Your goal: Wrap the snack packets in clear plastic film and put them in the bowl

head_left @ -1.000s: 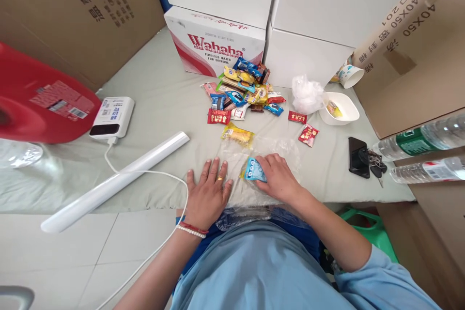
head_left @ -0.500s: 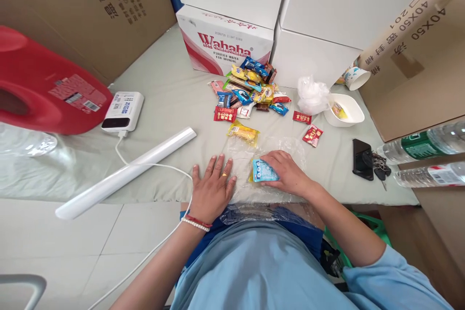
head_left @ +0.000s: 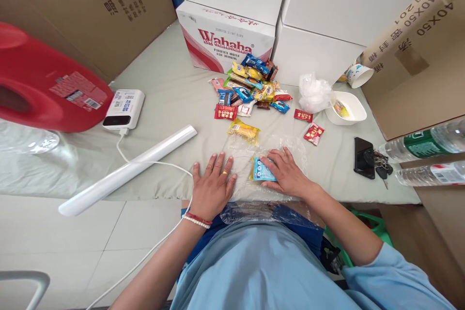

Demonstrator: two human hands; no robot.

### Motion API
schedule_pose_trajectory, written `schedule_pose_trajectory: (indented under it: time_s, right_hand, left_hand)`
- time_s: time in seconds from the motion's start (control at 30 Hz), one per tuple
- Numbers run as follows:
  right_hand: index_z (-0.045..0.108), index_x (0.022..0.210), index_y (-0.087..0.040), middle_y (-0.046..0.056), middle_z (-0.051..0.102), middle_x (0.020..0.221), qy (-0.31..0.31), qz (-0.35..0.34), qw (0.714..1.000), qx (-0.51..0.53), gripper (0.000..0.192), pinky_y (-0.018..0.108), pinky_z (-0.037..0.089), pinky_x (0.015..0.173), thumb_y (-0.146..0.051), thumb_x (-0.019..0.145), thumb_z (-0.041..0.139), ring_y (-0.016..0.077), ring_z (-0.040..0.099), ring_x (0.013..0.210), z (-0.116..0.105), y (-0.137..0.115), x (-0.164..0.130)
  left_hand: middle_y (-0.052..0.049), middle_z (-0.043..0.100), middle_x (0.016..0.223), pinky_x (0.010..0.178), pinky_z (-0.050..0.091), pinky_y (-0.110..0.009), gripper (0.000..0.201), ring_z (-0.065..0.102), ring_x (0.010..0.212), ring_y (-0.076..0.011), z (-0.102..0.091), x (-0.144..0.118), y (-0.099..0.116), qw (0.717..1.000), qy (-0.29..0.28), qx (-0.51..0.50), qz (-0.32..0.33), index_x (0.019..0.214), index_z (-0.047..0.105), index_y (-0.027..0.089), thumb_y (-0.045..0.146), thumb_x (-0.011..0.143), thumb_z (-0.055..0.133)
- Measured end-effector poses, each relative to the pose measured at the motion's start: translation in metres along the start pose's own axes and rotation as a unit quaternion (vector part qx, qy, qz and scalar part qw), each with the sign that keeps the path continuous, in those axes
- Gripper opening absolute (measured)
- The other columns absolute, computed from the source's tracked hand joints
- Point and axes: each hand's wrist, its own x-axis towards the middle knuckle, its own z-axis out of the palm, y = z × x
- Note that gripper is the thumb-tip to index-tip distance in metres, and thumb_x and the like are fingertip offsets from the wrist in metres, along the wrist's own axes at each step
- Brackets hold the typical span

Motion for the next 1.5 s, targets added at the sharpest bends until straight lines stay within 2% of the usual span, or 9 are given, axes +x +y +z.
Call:
schedule_pose_trajectory:
  time_s: [0.17, 0.27, 0.43, 0.7, 0.9, 1.1, 1.27, 1.4, 1.5]
  right_hand:
    - [0.031, 0.163, -0.019, 0.021, 0.045, 0.157, 0.005, -0.010, 0.999, 0.047, 0.083, 0.069, 0.008, 0.126, -0.072, 0.100, 0.041, 0.0362, 0.033, 0.151, -0.009, 0.003, -0.001]
    - [0.022, 0.166, -0.022, 0.020, 0.039, 0.161, 0.037, -0.013, 0.990, 0.133, 0.081, 0.067, 0.019, 0.125, -0.070, 0.102, 0.036, 0.0356, 0.035, 0.151, -0.037, 0.001, -0.015]
    - [0.020, 0.167, -0.019, 0.020, 0.044, 0.157, -0.008, -0.033, 0.969, 0.246, 0.096, 0.056, 0.038, 0.120, -0.080, 0.095, 0.040, 0.0351, 0.041, 0.147, -0.078, -0.019, -0.064]
    - [0.065, 0.126, -0.022, 0.010, 0.071, 0.101, 0.022, 0.046, 0.984, 0.172, 0.028, 0.043, 0.056, 0.089, -0.015, 0.101, 0.053, 0.0255, 0.062, 0.105, -0.051, -0.026, -0.094]
    - [0.070, 0.104, -0.022, 0.007, 0.072, 0.095, 0.041, 0.111, 0.962, 0.247, 0.015, 0.036, 0.052, 0.085, -0.026, 0.103, 0.056, 0.0215, 0.064, 0.094, -0.080, 0.014, -0.052]
    - [0.071, 0.092, -0.021, 0.002, 0.074, 0.085, -0.029, 0.284, 0.911, 0.298, 0.025, 0.029, 0.048, 0.070, -0.040, 0.098, 0.057, 0.0173, 0.066, 0.074, -0.058, 0.046, -0.025]
    - [0.071, 0.115, -0.022, 0.003, 0.076, 0.090, -0.123, 0.349, 0.915, 0.162, 0.028, 0.031, 0.046, 0.073, -0.037, 0.097, 0.056, 0.0210, 0.067, 0.082, -0.046, 0.051, -0.020]
    - [0.069, 0.125, -0.020, 0.009, 0.075, 0.103, -0.093, 0.331, 0.938, 0.039, 0.033, 0.035, 0.048, 0.083, -0.035, 0.099, 0.055, 0.0287, 0.064, 0.106, -0.060, 0.057, -0.013]
    - [0.069, 0.126, -0.017, 0.014, 0.071, 0.117, -0.052, 0.294, 0.954, 0.005, 0.035, 0.040, 0.049, 0.092, -0.036, 0.101, 0.053, 0.0316, 0.062, 0.113, -0.070, 0.067, 0.008]
  left_hand:
    - [-0.017, 0.038, 0.167, 0.122, 0.025, -0.070, 0.052, 0.033, 0.156, -0.0379, -0.006, -0.005, -0.010, 0.998, 0.050, -0.040, 0.006, 0.155, 0.048, 0.023, 0.034, 0.104, 0.044]
    - [-0.014, 0.045, 0.163, 0.126, 0.025, -0.063, 0.064, 0.034, 0.157, -0.0297, -0.019, -0.015, -0.024, 0.985, 0.074, -0.098, 0.121, 0.160, 0.037, 0.025, 0.014, 0.097, 0.044]
    - [-0.008, 0.053, 0.159, 0.130, 0.018, -0.058, 0.080, 0.038, 0.155, -0.0223, -0.038, -0.035, -0.046, 0.947, -0.044, -0.133, 0.287, 0.155, 0.041, 0.027, -0.005, 0.082, 0.041]
    - [-0.003, 0.076, 0.126, 0.127, 0.029, -0.056, 0.018, 0.052, 0.144, -0.0242, -0.026, -0.030, -0.051, 0.953, -0.010, -0.196, 0.232, 0.105, 0.069, 0.026, 0.015, 0.097, 0.057]
    - [-0.005, 0.077, 0.109, 0.116, 0.045, -0.053, 0.012, 0.058, 0.135, -0.0268, -0.031, 0.010, -0.042, 0.953, 0.010, -0.290, 0.090, 0.096, 0.066, 0.025, 0.032, 0.098, 0.056]
    - [-0.008, 0.073, 0.103, 0.111, 0.047, -0.055, 0.020, 0.058, 0.130, -0.0332, -0.005, 0.037, -0.033, 0.968, 0.039, -0.246, -0.035, 0.087, 0.066, 0.023, 0.040, 0.093, 0.056]
    - [-0.017, 0.060, 0.126, 0.111, 0.044, -0.055, 0.026, 0.054, 0.129, -0.0348, -0.011, 0.033, -0.022, 0.961, 0.186, -0.173, -0.109, 0.110, 0.067, 0.017, 0.035, 0.091, 0.060]
    - [-0.011, 0.063, 0.109, 0.103, 0.045, -0.052, 0.022, 0.059, 0.114, -0.0299, -0.038, 0.016, 0.004, 0.929, 0.344, -0.134, -0.037, 0.111, 0.066, 0.022, 0.016, 0.090, 0.061]
    - [-0.007, 0.068, 0.106, 0.091, 0.049, -0.044, 0.033, 0.062, 0.107, -0.0254, -0.044, 0.012, 0.033, 0.948, 0.232, -0.174, 0.134, 0.118, 0.064, 0.026, 0.009, 0.091, 0.055]
